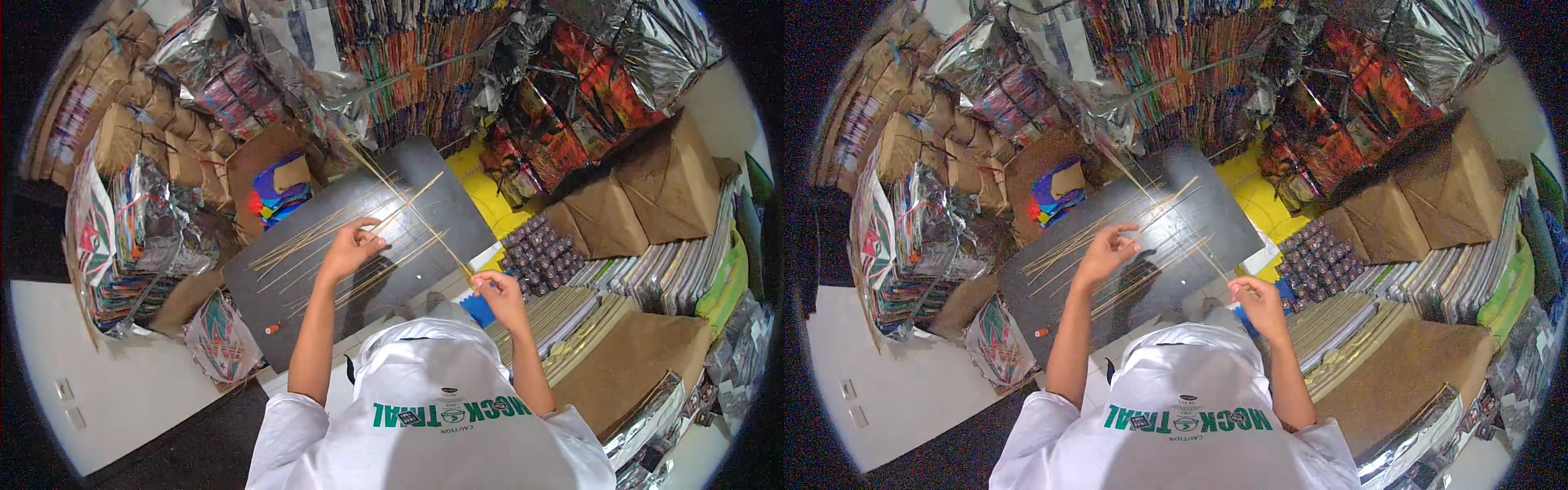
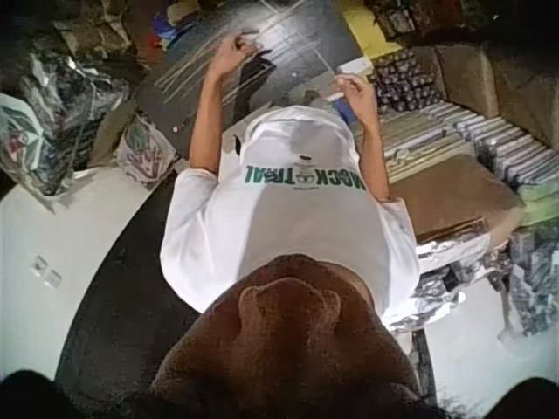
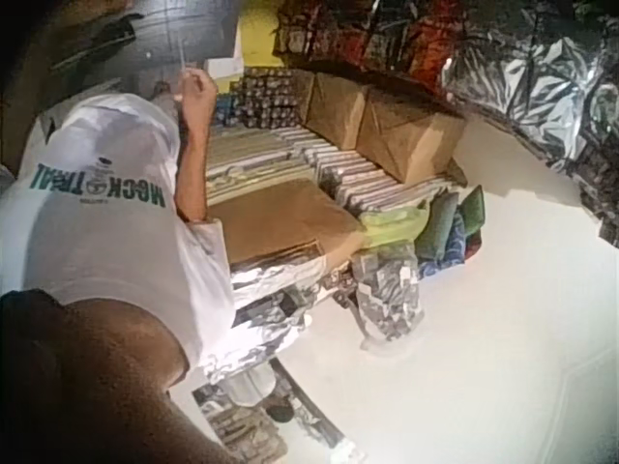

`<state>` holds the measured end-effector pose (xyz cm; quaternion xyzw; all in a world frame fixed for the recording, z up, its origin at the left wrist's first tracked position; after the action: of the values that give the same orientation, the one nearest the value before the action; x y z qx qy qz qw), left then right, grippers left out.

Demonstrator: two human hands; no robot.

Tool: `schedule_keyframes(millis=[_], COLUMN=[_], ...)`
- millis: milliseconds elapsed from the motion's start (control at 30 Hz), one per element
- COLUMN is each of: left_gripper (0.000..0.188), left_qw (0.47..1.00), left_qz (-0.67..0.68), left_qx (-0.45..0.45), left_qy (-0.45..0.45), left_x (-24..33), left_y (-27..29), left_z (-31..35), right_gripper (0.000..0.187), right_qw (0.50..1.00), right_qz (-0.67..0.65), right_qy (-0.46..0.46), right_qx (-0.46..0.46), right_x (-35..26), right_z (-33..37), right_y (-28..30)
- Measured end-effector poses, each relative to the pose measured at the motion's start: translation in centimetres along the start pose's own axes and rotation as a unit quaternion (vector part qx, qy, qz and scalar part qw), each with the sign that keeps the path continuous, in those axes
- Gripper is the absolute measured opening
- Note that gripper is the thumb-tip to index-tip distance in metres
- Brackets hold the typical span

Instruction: The person arranges thin bamboo sticks on a dark work surface, aligning them in parallel rows. They pick up individual sticks, adjust their positions, and occasionally cross them to form a grid-like structure.

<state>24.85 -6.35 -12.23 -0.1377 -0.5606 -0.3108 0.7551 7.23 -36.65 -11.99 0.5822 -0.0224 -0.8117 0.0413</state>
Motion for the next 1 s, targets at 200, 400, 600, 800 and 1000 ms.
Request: schedule_keyframes(millis=[200,400,600,800,1000], left_gripper=[0.020,0.021,0.019,0.016,0.016], left_qw=[0.986,0.950,0.930,0.907,0.892], left_qz=[-0.159,-0.282,-0.310,-0.342,-0.373], left_qx=[0.053,0.102,0.141,0.174,0.163], left_qy=[-0.010,0.090,0.137,0.174,0.199], left_x=[-6.0,-8.4,-12.7,-11.7,-11.5], left_y=[2.3,3.3,3.1,2.5,2.5], left_z=[0.5,2.6,2.4,1.9,1.5], right_gripper=[0.019,0.018,0.019,0.022,0.023], right_qw=[0.996,0.990,0.992,0.984,0.984], right_qz=[0.058,0.131,0.121,0.171,0.173], right_qy=[0.021,0.024,0.015,-0.054,-0.028], right_qx=[0.057,0.044,0.024,0.017,0.010], right_x=[3.2,7.2,10.8,11.2,12.5], right_z=[-1.6,-5.4,-9.4,-10.4,-10.6], right_y=[3.4,4.4,4.4,4.1,4.4])
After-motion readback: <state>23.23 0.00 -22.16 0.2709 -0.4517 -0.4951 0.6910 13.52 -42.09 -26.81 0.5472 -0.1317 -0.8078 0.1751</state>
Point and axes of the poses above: each hand's wrist, its own z-axis away from the middle knuckle, its own y-axis out of the back of the hand, x = y × z, the point moved 2 cm from there along -z, towards the middle knuckle, and after that the axes turned 10 degrees about -x, right-handed, at the moved point
